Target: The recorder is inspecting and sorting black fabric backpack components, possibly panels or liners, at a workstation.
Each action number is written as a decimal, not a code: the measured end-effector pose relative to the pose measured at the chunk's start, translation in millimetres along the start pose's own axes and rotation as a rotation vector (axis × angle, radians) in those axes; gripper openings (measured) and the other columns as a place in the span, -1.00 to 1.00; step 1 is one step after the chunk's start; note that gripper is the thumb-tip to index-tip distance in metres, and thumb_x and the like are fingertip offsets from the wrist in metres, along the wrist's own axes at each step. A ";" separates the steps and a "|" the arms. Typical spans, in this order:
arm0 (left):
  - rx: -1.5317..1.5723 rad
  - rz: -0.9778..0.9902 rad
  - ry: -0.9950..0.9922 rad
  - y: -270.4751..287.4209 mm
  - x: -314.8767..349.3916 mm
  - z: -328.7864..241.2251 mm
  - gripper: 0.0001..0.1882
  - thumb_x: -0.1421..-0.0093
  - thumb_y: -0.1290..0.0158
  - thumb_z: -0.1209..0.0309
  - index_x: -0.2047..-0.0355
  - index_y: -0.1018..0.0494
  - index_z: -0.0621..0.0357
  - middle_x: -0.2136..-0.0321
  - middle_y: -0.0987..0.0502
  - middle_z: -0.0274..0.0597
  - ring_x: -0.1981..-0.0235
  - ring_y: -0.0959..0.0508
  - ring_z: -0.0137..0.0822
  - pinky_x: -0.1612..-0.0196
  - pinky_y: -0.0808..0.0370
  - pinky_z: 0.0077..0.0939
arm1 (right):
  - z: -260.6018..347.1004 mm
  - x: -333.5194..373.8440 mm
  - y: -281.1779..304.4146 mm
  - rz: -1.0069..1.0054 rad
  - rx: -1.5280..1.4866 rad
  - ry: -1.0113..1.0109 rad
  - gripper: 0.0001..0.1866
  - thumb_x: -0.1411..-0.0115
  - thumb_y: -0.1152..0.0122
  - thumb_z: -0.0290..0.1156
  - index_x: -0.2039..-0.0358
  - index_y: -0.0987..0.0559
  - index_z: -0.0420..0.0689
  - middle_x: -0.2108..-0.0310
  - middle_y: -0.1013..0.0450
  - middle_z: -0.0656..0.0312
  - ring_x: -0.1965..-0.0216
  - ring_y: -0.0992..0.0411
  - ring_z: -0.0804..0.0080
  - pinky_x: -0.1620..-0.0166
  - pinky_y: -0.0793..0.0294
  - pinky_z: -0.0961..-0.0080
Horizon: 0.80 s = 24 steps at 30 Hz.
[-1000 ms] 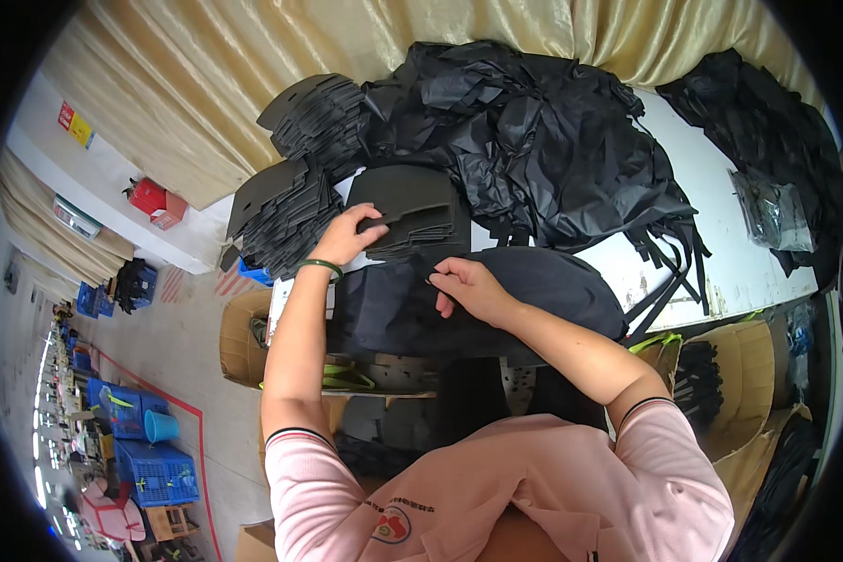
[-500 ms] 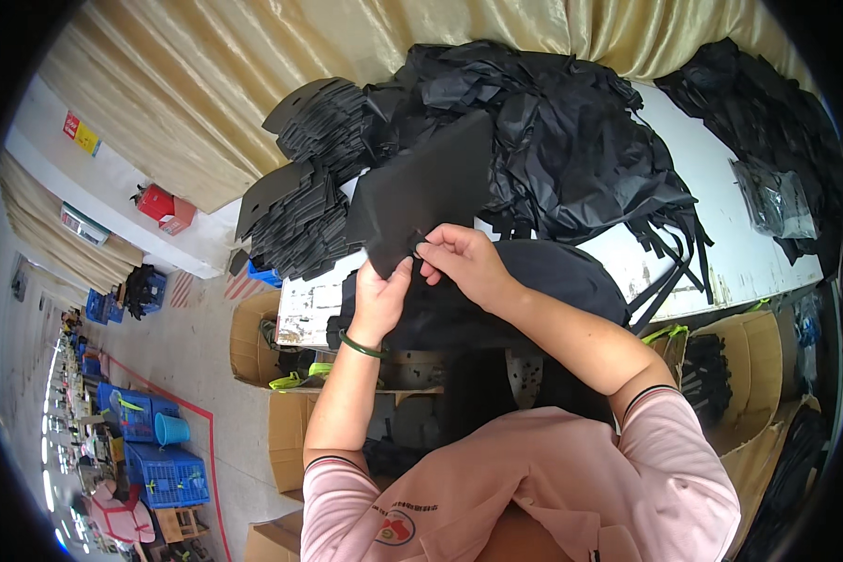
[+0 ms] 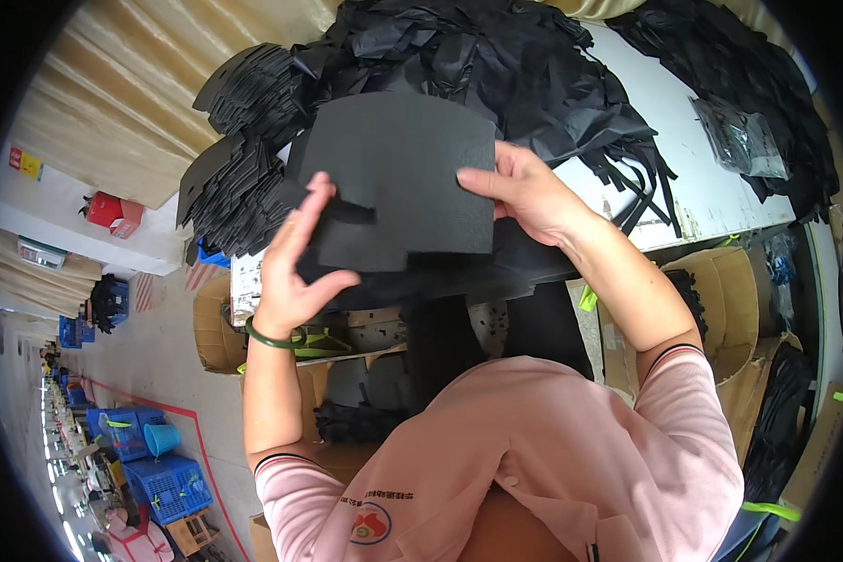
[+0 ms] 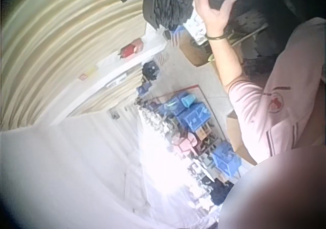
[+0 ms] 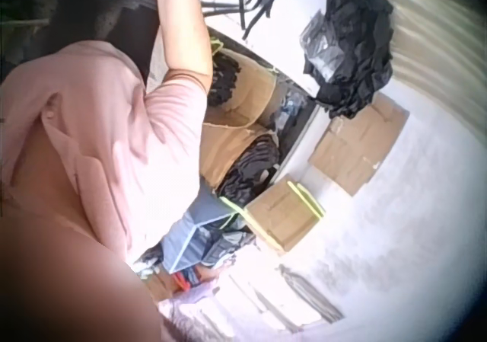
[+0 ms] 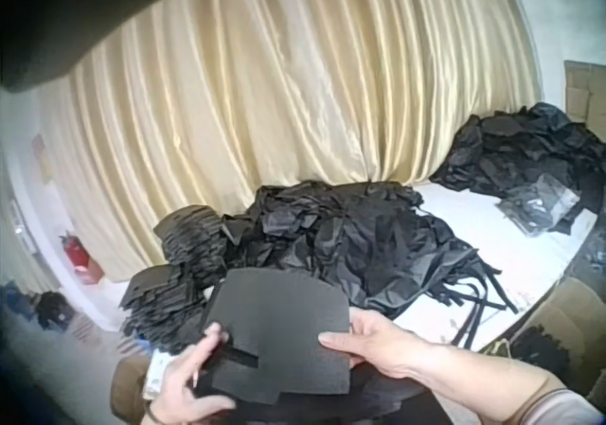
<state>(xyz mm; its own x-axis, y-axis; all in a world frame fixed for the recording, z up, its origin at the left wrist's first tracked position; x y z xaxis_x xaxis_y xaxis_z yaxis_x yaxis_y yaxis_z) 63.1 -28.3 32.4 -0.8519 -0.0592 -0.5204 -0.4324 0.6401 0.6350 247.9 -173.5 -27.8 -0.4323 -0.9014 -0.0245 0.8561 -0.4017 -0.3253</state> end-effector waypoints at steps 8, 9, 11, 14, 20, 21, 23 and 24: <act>0.631 -0.840 0.379 55.4 104.1 60.7 -0.46 -0.35 0.03 0.35 -0.25 -0.16 0.37 -0.23 -0.28 -0.02 0.00 -0.52 -0.32 -0.12 -0.46 -0.44 | -110.1 45.4 127.1 -0.220 0.347 -0.362 -0.62 -0.12 -0.35 -0.40 0.14 -0.41 -0.27 0.57 -0.44 0.27 0.70 -0.35 0.60 0.64 -0.38 0.66; 0.653 -0.938 0.421 60.5 125.1 72.5 -0.49 -0.33 0.02 0.41 -0.24 -0.20 0.34 -0.19 -0.34 -0.05 0.06 -0.56 -0.34 -0.06 -0.52 -0.48 | -110.8 50.5 137.4 -0.256 0.498 -0.388 -0.62 -0.09 -0.38 -0.41 0.17 -0.41 -0.26 0.59 -0.42 0.28 0.73 -0.31 0.60 0.66 -0.35 0.64; 0.623 -1.045 0.585 66.6 164.5 98.0 -0.51 -0.31 -0.01 0.43 -0.21 -0.25 0.32 -0.16 -0.38 -0.09 0.05 -0.55 -0.34 -0.07 -0.52 -0.47 | -104.8 59.1 149.4 -0.288 0.594 -0.413 -0.61 -0.08 -0.38 -0.42 0.16 -0.41 -0.26 0.59 -0.42 0.27 0.73 -0.30 0.60 0.67 -0.33 0.63; 0.638 -1.081 0.718 74.5 222.3 153.2 -0.53 -0.29 -0.01 0.49 -0.20 -0.27 0.31 -0.14 -0.39 -0.12 -0.02 -0.50 -0.35 -0.09 -0.51 -0.50 | -98.1 66.9 157.9 -0.312 0.685 -0.435 -0.60 -0.08 -0.38 -0.43 0.15 -0.40 -0.26 0.57 -0.43 0.26 0.72 -0.28 0.61 0.68 -0.26 0.66; -0.224 -0.653 0.898 67.2 242.2 184.9 -0.68 -0.25 -0.12 0.33 0.04 -0.53 0.21 -0.23 -0.30 -0.01 -0.21 -0.33 -0.17 -0.25 -0.22 -0.26 | -99.0 65.9 155.1 -0.321 0.586 -0.404 -0.62 -0.08 -0.39 -0.42 0.17 -0.41 -0.25 0.57 -0.42 0.30 0.72 -0.25 0.65 0.69 -0.20 0.72; -0.630 -0.525 0.741 52.5 200.0 146.3 -0.72 -0.24 -0.13 0.32 0.11 -0.57 0.19 -0.22 -0.31 0.02 -0.21 -0.33 -0.16 -0.24 -0.23 -0.25 | -97.6 69.9 157.3 -0.340 0.476 -0.414 -0.63 -0.09 -0.39 -0.41 0.17 -0.42 -0.24 0.57 -0.41 0.32 0.73 -0.24 0.66 0.69 -0.19 0.72; 0.082 -0.487 0.712 -0.5 148.7 106.2 -0.79 -0.27 -0.08 0.31 0.32 -0.59 0.20 0.10 -0.58 0.03 0.04 -0.56 -0.14 -0.07 -0.42 -0.36 | -93.3 72.4 157.2 -0.340 0.394 -0.419 -0.64 -0.10 -0.39 -0.40 0.17 -0.44 -0.23 0.56 -0.42 0.34 0.74 -0.24 0.68 0.69 -0.20 0.74; 0.516 -0.280 0.766 -48.3 123.1 81.4 -0.71 -0.30 -0.02 0.26 0.32 -0.57 0.27 0.22 -0.61 -0.01 0.14 -0.60 -0.15 0.01 -0.48 -0.39 | -93.3 74.4 159.0 -0.339 0.312 -0.425 -0.65 -0.11 -0.38 -0.40 0.17 -0.45 -0.22 0.55 -0.43 0.35 0.74 -0.24 0.70 0.69 -0.20 0.76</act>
<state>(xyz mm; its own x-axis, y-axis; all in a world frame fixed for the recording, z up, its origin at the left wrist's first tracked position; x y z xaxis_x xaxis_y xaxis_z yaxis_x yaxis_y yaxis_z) 3.2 -4.1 -108.8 -0.7783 -0.6277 0.0146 -0.6219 0.7738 0.1200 325.4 -289.4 -169.6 -0.5987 -0.6754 0.4306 0.7613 -0.6469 0.0439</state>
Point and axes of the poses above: each hand's wrist, its own x-axis away from the middle knuckle, its own y-axis out of the back of the hand, z = x × y, the point moved 8 cm from there along -x, towards the middle knuckle
